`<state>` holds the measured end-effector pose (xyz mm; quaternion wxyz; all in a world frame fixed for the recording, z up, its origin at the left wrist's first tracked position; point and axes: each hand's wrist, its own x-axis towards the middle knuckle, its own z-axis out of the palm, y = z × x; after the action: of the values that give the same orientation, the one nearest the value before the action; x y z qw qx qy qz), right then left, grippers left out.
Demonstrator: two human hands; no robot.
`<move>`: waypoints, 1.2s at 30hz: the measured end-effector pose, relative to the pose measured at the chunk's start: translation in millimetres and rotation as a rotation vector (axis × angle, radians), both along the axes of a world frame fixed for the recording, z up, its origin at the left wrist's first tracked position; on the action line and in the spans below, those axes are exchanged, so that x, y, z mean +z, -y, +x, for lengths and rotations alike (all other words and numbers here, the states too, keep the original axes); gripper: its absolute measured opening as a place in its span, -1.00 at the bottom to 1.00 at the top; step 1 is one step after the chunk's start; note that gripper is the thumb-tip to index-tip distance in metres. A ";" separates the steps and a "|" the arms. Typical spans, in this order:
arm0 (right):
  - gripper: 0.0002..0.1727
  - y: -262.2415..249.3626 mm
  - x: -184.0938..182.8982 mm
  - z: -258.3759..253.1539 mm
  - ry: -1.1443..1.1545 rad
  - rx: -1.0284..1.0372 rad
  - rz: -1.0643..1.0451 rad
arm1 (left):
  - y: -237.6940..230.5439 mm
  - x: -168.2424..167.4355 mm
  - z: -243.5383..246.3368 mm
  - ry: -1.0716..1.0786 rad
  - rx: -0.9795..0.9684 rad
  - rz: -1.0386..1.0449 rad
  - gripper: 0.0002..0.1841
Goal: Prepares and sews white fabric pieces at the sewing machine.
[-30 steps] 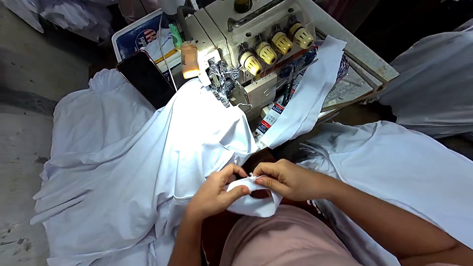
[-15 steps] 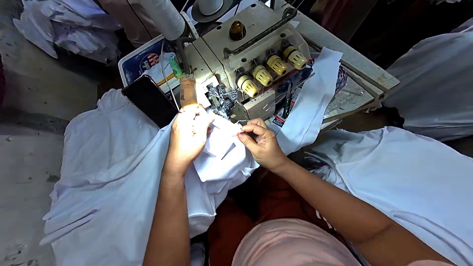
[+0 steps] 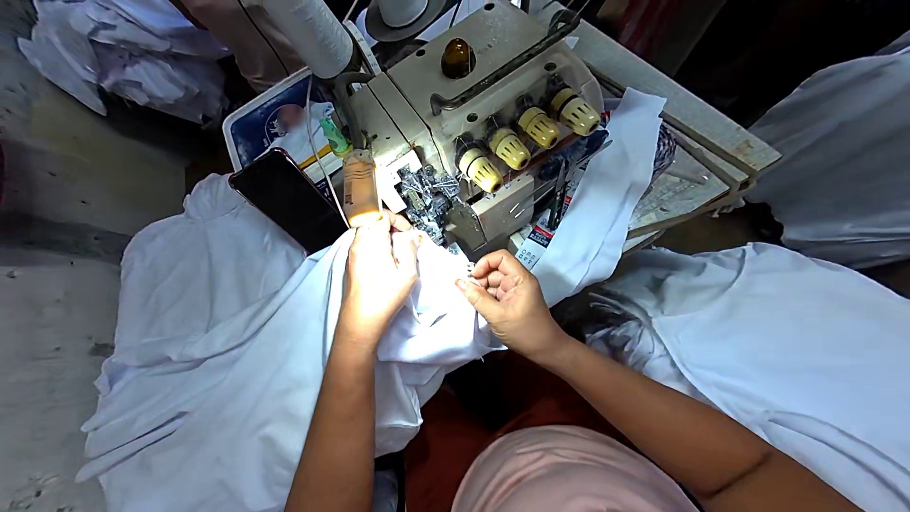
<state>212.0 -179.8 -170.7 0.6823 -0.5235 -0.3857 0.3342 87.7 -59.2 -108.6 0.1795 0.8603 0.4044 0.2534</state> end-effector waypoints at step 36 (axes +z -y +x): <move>-0.71 -30.5 -1.6 27.8 0.535 -0.028 0.140 | 32.9 11.9 -69.3 -0.142 -0.292 0.106 -0.67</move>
<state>239.8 -149.3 -172.3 0.5952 -0.5498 -0.5673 0.1470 18.4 -92.1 -96.7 0.1398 0.9339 0.2728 0.1842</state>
